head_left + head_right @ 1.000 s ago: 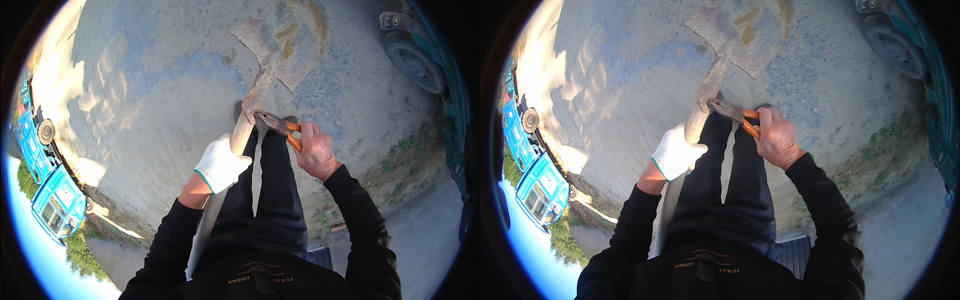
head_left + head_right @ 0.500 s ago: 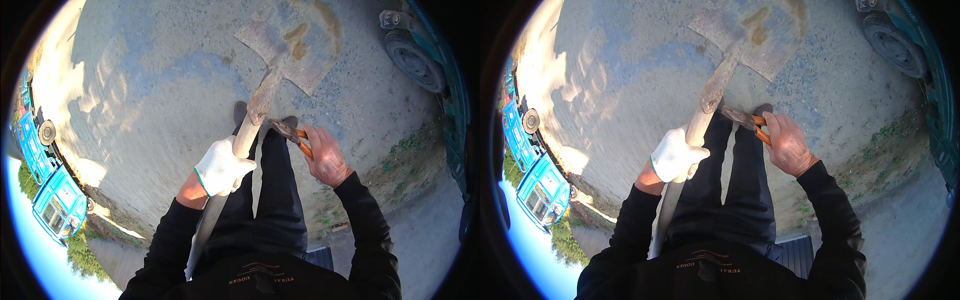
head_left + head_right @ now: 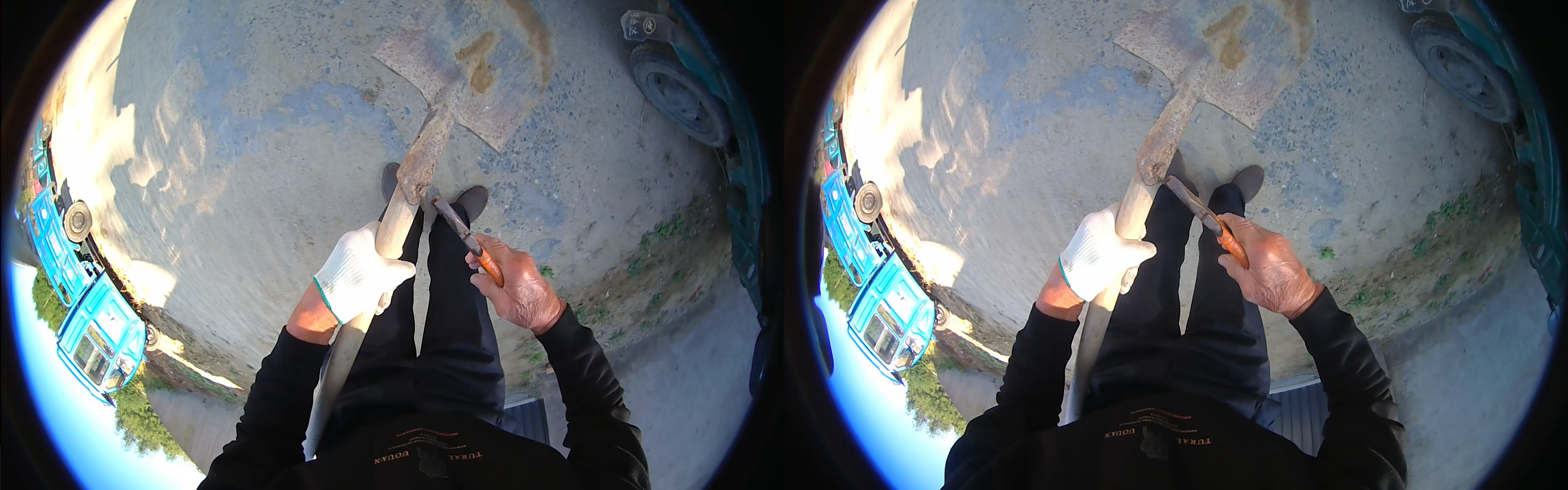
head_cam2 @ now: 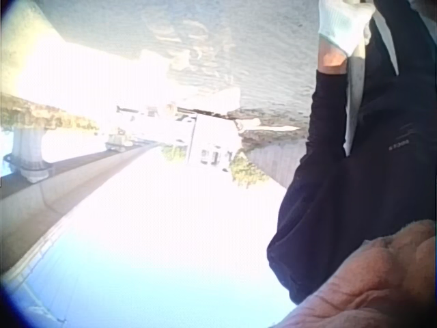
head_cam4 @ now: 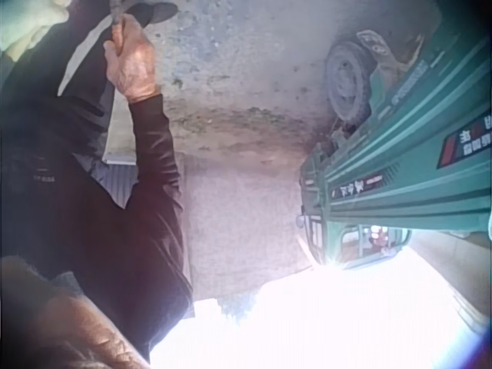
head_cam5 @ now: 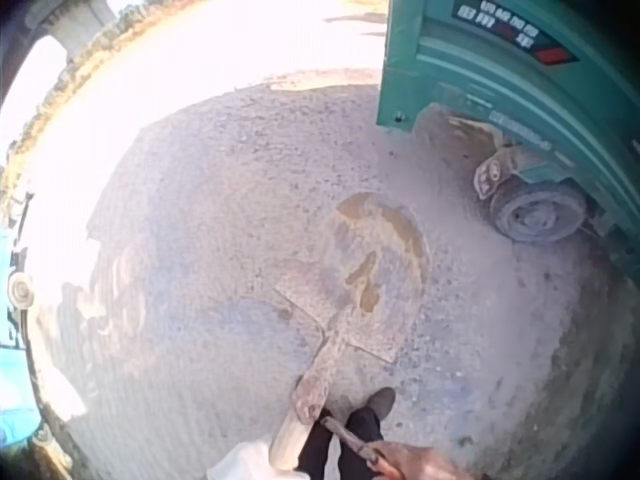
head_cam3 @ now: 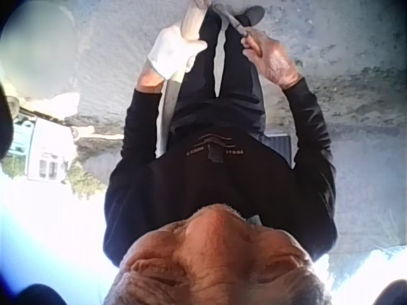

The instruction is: The person uses pliers to scrape and clean the metal blade of a shovel, repeatedly rotating the tool to access different areas. The person holds the shovel with one hand while manipulating the pliers with the other, focusing on removing debris from the blade surface.

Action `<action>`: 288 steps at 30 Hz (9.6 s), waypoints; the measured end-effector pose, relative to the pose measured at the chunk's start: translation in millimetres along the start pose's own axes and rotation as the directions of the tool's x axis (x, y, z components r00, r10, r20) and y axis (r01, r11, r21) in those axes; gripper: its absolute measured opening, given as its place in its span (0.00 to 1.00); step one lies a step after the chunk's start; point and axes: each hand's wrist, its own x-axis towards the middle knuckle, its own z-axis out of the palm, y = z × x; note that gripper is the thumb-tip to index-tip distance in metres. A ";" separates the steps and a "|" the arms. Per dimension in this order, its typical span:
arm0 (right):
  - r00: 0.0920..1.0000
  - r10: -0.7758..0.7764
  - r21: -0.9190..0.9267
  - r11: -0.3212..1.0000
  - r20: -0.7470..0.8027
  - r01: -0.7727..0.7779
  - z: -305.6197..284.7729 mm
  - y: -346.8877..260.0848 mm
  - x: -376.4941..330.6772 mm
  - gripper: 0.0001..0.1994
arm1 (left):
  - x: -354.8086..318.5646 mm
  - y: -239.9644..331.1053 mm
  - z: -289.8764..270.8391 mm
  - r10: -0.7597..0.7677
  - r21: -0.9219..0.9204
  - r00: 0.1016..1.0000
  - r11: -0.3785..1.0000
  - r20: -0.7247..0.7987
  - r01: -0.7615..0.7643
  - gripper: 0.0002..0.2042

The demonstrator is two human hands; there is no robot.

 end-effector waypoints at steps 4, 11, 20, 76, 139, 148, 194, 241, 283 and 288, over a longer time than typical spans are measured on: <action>0.984 0.042 0.305 0.948 0.174 -0.094 0.8 -9.0 4.5 0.23 | -0.4 -1.3 -2.1 0.020 0.014 1.000 1.000 0.002 -0.020 0.08; 0.910 0.061 0.665 0.664 0.410 -0.343 7.4 -23.9 10.7 0.26 | -4.6 -4.2 -12.9 0.019 -0.101 0.995 0.995 0.097 -0.009 0.08; 0.858 -0.060 0.719 0.578 0.509 -0.386 12.5 -32.2 20.0 0.27 | -9.8 -18.5 -28.0 0.043 -0.144 0.985 0.989 0.167 -0.019 0.11; 0.808 -0.188 0.818 0.290 0.558 -0.497 55.9 -0.5 35.1 0.19 | 6.6 -39.8 -22.4 0.005 0.204 0.996 0.979 0.087 -0.023 0.16; 0.901 -0.228 0.929 0.086 0.369 -0.359 103.8 -17.7 52.3 0.23 | 30.8 -64.3 -39.5 0.337 0.361 0.935 0.863 0.111 -0.354 0.24; 0.871 -0.272 0.912 0.086 0.409 -0.401 105.0 -15.1 49.7 0.24 | 36.2 -84.0 -45.5 0.295 0.054 0.953 0.953 0.072 -0.299 0.25; 0.929 0.053 0.812 0.468 0.367 -0.348 126.1 -19.7 31.9 0.12 | 12.3 -33.6 -35.3 0.169 0.004 0.985 0.986 -0.019 -0.169 0.18; 0.875 -0.310 0.926 0.191 0.371 -0.325 86.5 -2.1 75.5 0.24 | 29.7 -59.3 -37.8 0.366 0.230 0.930 0.904 0.024 -0.362 0.32; 0.975 -0.067 0.961 0.200 0.210 -0.193 84.8 52.0 -15.2 0.17 | -32.6 247.1 -129.1 0.935 0.109 0.239 0.275 -0.263 -0.955 0.03; 0.976 -0.080 0.969 0.163 0.200 -0.185 83.6 56.3 -30.7 0.18 | -58.1 293.7 -114.9 0.958 0.001 0.247 0.250 -0.145 -0.968 0.07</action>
